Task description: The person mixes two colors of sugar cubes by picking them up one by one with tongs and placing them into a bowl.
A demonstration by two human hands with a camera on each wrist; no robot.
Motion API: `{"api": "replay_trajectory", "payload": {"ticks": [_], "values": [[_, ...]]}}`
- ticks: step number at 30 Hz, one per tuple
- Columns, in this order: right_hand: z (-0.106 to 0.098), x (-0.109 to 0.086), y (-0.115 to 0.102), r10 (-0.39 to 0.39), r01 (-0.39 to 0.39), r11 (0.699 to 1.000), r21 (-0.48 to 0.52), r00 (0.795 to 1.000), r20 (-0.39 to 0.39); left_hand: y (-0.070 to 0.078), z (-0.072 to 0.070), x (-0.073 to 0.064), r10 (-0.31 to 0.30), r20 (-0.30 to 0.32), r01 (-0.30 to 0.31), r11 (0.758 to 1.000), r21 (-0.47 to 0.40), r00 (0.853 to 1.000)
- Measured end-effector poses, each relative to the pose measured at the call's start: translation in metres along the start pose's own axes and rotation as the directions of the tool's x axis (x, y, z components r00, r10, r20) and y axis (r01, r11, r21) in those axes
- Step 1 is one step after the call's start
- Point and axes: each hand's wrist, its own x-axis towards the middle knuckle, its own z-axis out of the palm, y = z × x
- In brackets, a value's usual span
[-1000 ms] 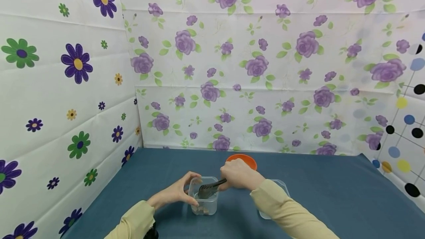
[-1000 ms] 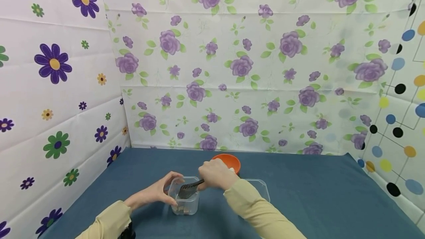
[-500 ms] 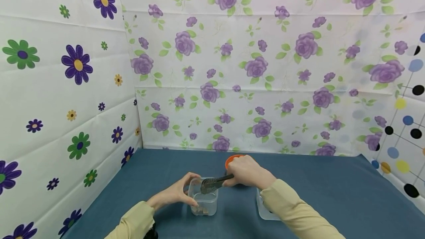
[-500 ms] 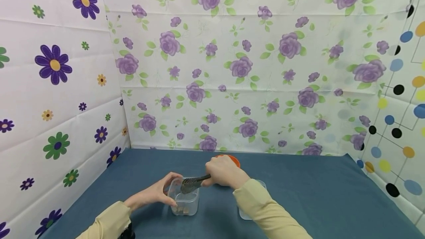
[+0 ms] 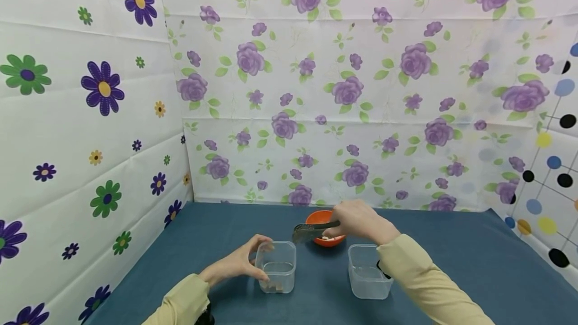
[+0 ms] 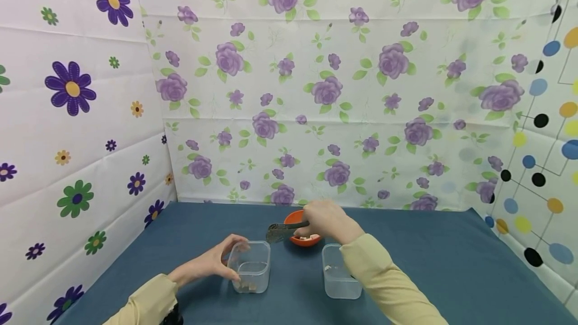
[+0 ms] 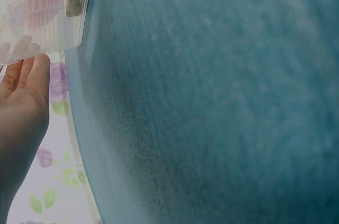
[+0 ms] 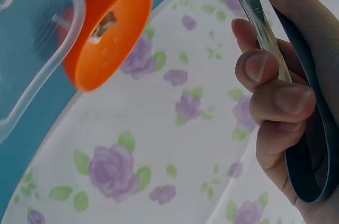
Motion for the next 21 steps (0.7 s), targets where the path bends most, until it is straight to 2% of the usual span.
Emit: {"api": "replay_trajectory", "payload": {"ticks": [6,13,21], "values": [[0.0,-0.008,0.016,0.021,-0.021,1.0,-0.022,0.999,-0.026,-0.001,-0.001,-0.001,-0.009,-0.006,0.009,1.0,-0.011,1.0],[0.001,-0.013,0.031,0.117,-0.116,0.991,-0.059,0.993,0.02,-0.002,-0.001,0.0,-0.003,0.0,0.003,1.0,-0.019,1.0],[0.001,-0.016,0.045,0.164,-0.16,0.983,-0.091,0.985,0.045,0.0,0.0,0.0,-0.017,0.0,0.017,0.999,-0.031,1.0]]}}
